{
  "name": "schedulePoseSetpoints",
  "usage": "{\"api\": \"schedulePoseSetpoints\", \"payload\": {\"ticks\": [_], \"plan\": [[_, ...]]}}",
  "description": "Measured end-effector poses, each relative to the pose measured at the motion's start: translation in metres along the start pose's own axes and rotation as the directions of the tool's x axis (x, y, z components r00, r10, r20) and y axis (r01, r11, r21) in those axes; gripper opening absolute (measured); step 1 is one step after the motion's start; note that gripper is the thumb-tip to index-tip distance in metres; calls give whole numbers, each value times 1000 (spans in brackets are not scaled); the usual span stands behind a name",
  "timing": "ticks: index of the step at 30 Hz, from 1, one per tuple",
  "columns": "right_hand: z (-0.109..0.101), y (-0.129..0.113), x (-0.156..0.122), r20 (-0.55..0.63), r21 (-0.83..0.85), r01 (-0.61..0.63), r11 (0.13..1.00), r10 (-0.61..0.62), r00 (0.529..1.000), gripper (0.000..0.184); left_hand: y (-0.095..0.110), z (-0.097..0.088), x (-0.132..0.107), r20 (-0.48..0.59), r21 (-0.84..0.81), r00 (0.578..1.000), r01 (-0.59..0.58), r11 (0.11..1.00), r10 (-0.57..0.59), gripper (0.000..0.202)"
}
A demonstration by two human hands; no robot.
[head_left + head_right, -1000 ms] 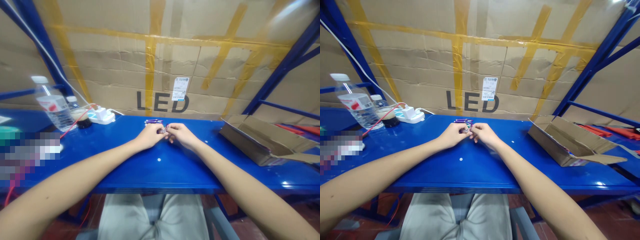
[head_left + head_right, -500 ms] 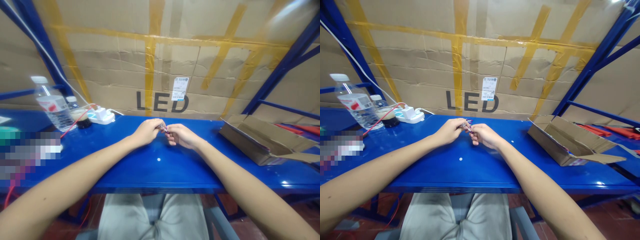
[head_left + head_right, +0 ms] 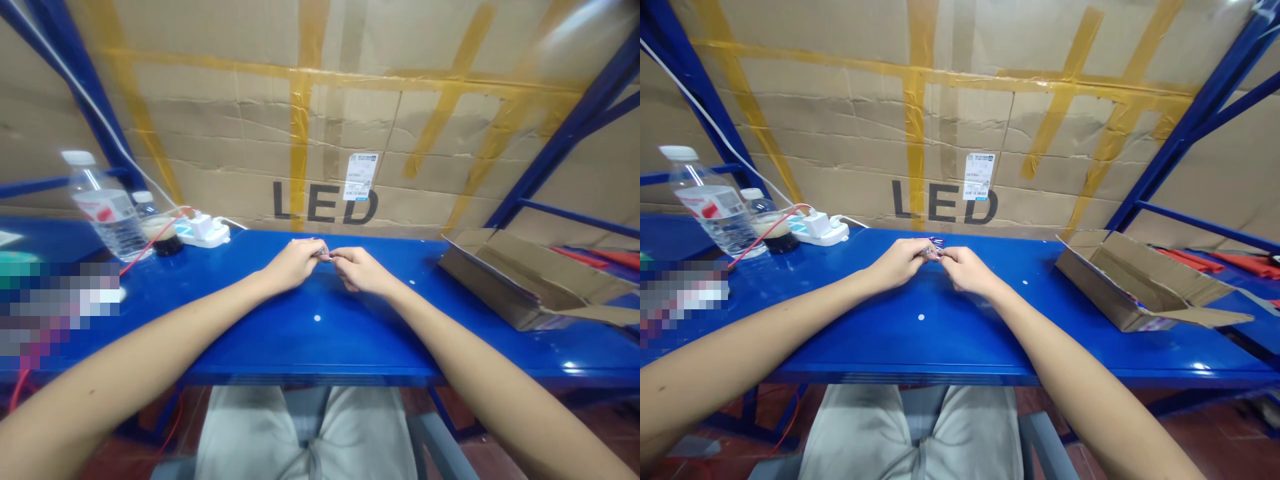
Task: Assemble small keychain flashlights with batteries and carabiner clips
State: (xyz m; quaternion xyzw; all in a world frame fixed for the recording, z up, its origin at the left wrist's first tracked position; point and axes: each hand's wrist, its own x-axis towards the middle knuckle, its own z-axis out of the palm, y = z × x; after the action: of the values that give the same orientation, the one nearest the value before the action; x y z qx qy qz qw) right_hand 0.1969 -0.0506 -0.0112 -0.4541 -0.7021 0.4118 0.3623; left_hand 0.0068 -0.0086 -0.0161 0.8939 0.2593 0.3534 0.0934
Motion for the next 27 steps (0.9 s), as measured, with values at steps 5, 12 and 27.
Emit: {"api": "schedulePoseSetpoints", "payload": {"ticks": [5,12,27], "plan": [[-1,2,1,-35,-260,188,947,-203,978,20,-1,-6,2,-3,-98,1000,-31,995,31,13],[-3,-1,0,-54,-262,238,935,-261,964,24,3,-11,2,11,-101,1000,-11,995,12,18],[1,-2,0,95,415,-122,902,91,991,13,2,-9,4,-71,-75,996,-66,995,60,22]]}}
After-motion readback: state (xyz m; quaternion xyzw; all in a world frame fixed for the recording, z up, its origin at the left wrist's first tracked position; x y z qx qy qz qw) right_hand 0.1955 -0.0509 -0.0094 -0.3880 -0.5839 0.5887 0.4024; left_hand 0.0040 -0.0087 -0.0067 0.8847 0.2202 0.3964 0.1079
